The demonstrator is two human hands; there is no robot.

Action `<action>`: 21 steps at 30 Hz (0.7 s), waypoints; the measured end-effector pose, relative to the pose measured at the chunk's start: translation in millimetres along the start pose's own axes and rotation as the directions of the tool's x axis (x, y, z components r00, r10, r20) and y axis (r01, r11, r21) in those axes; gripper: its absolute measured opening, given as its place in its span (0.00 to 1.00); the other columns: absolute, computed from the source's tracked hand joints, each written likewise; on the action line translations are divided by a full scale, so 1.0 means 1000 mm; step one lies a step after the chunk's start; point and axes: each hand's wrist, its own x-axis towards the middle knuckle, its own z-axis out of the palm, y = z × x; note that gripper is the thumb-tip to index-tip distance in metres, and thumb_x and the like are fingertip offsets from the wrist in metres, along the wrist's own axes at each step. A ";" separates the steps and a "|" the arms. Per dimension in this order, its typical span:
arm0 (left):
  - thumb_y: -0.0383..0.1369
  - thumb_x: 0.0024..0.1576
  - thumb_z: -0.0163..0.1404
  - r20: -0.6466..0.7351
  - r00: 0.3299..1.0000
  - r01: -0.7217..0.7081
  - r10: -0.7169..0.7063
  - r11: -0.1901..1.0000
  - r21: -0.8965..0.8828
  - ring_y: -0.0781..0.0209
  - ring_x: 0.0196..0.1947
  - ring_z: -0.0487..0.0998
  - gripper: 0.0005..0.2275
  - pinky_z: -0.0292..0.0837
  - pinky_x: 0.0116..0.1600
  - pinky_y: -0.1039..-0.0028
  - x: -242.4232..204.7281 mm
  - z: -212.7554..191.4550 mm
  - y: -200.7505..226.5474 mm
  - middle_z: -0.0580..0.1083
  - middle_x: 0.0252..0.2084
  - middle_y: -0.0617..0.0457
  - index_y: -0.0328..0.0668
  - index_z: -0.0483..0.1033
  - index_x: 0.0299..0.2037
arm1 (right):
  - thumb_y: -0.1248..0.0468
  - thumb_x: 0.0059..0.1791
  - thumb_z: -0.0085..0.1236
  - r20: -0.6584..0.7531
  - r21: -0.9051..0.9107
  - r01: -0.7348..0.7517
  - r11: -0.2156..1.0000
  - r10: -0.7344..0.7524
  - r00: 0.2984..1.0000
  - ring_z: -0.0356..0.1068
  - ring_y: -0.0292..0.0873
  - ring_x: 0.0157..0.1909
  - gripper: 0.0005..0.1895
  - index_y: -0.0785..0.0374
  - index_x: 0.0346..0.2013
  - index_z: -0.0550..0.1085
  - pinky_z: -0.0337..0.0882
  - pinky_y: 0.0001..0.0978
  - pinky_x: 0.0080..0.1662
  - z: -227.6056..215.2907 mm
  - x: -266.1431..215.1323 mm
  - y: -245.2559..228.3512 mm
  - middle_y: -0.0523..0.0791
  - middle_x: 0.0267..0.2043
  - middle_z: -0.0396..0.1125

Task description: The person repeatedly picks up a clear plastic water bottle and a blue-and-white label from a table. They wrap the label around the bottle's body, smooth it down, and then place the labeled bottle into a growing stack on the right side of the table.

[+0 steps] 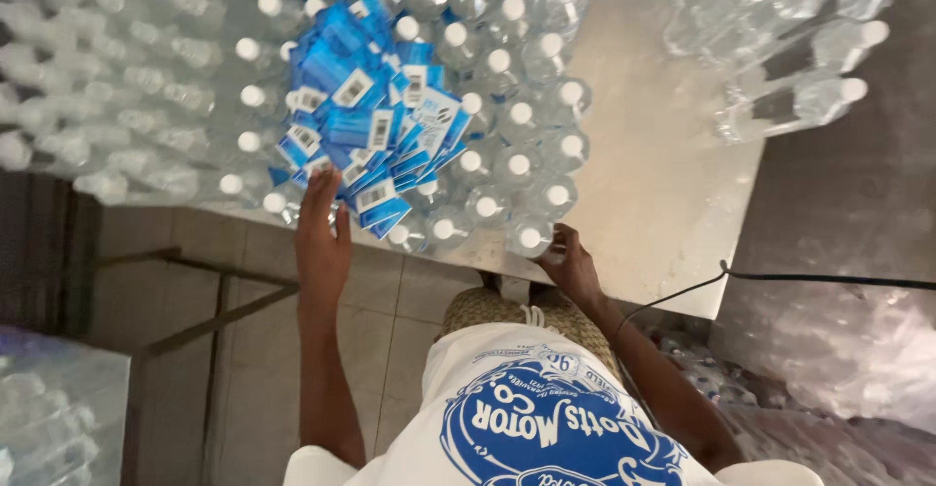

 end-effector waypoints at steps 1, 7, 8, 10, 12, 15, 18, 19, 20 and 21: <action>0.19 0.71 0.46 0.008 1.000 -0.026 0.026 0.999 -0.026 0.25 0.73 0.65 0.19 0.65 0.73 0.39 0.000 0.005 -0.013 0.70 0.70 0.30 0.30 0.71 0.72 | 0.53 0.46 0.77 -0.036 -0.005 -0.012 1.000 0.011 0.999 0.80 0.61 0.53 0.43 0.55 0.68 0.61 0.83 0.59 0.53 -0.010 0.010 0.027 0.56 0.55 0.76; 0.23 0.71 0.58 -0.142 0.988 -0.049 0.059 0.996 0.071 0.40 0.68 0.77 0.08 0.76 0.70 0.50 0.008 0.028 -0.040 0.78 0.62 0.45 0.37 0.85 0.57 | 0.66 0.59 0.67 -0.651 -0.059 0.205 0.977 -0.193 0.734 0.80 0.56 0.44 0.20 0.63 0.61 0.67 0.83 0.43 0.41 -0.168 0.081 0.070 0.51 0.49 0.73; 0.23 0.70 0.60 -0.189 0.981 -0.039 0.047 0.998 0.047 0.41 0.67 0.78 0.08 0.75 0.71 0.52 0.010 0.026 -0.034 0.79 0.61 0.46 0.38 0.85 0.57 | 0.59 0.58 0.75 -0.708 -0.097 0.220 0.971 -0.223 0.670 0.68 0.62 0.58 0.35 0.61 0.70 0.59 0.78 0.50 0.54 -0.200 0.093 0.066 0.52 0.59 0.59; 0.22 0.69 0.61 -0.240 0.970 -0.031 0.037 0.999 0.027 0.42 0.66 0.79 0.08 0.74 0.72 0.54 0.014 0.016 -0.006 0.81 0.60 0.46 0.39 0.85 0.56 | 0.52 0.57 0.82 -0.758 -0.134 0.239 0.962 -0.254 0.600 0.57 0.68 0.72 0.51 0.59 0.79 0.51 0.73 0.58 0.68 -0.244 0.127 0.078 0.53 0.70 0.46; 0.29 0.74 0.54 -0.316 0.939 0.045 -0.134 0.960 -0.275 0.42 0.65 0.79 0.11 0.73 0.72 0.50 0.017 0.000 0.041 0.79 0.60 0.39 0.34 0.79 0.63 | 0.53 0.57 0.91 -0.707 -0.011 0.227 0.974 -0.169 0.687 0.32 0.71 0.85 0.71 0.54 0.87 0.35 0.49 0.77 0.79 -0.268 0.164 0.113 0.58 0.85 0.29; 0.32 0.70 0.57 -0.471 0.768 0.103 -0.433 0.811 -0.576 0.59 0.39 0.69 0.16 0.70 0.42 0.72 -0.002 0.016 0.043 0.73 0.48 0.43 0.35 0.72 0.64 | 0.41 0.57 0.92 -0.708 0.097 0.008 0.995 0.063 0.704 0.40 0.70 0.86 0.78 0.58 0.85 0.28 0.47 0.68 0.83 -0.266 0.209 0.172 0.70 0.84 0.36; 0.28 0.64 0.55 -0.181 0.781 -0.017 -0.597 0.270 -0.963 0.52 0.48 0.84 0.22 0.87 0.56 0.61 0.002 0.036 0.095 0.77 0.52 0.43 0.41 0.67 0.68 | 0.50 0.55 0.94 -0.799 0.055 0.047 0.997 0.016 0.601 0.46 0.70 0.84 0.73 0.56 0.86 0.36 0.53 0.67 0.81 -0.261 0.218 0.191 0.65 0.84 0.42; 0.28 0.64 0.55 -0.191 0.777 -0.018 -0.599 0.283 -0.959 0.52 0.48 0.84 0.22 0.87 0.56 0.61 0.003 0.057 0.108 0.77 0.52 0.43 0.41 0.67 0.68 | 0.50 0.55 0.94 -0.792 0.062 0.052 0.997 0.017 0.610 0.46 0.70 0.84 0.73 0.56 0.86 0.36 0.53 0.67 0.81 -0.254 0.208 0.183 0.65 0.84 0.42; 0.26 0.63 0.56 -0.031 0.812 0.083 -0.583 0.169 -0.982 0.60 0.45 0.83 0.22 0.85 0.53 0.65 0.004 0.077 0.121 0.78 0.47 0.49 0.44 0.67 0.68 | 0.51 0.53 0.93 -0.790 -0.015 0.006 1.000 -0.016 0.613 0.58 0.72 0.76 0.72 0.57 0.85 0.37 0.63 0.66 0.75 -0.248 0.197 0.176 0.67 0.78 0.51; 0.24 0.61 0.57 0.126 0.827 0.186 -0.547 0.054 -0.981 0.68 0.42 0.81 0.23 0.82 0.51 0.69 0.006 0.099 0.133 0.78 0.42 0.55 0.47 0.67 0.67 | 0.51 0.51 0.91 -0.786 -0.096 -0.035 0.995 -0.055 0.615 0.69 0.74 0.69 0.71 0.59 0.83 0.38 0.74 0.65 0.69 -0.244 0.189 0.168 0.68 0.73 0.60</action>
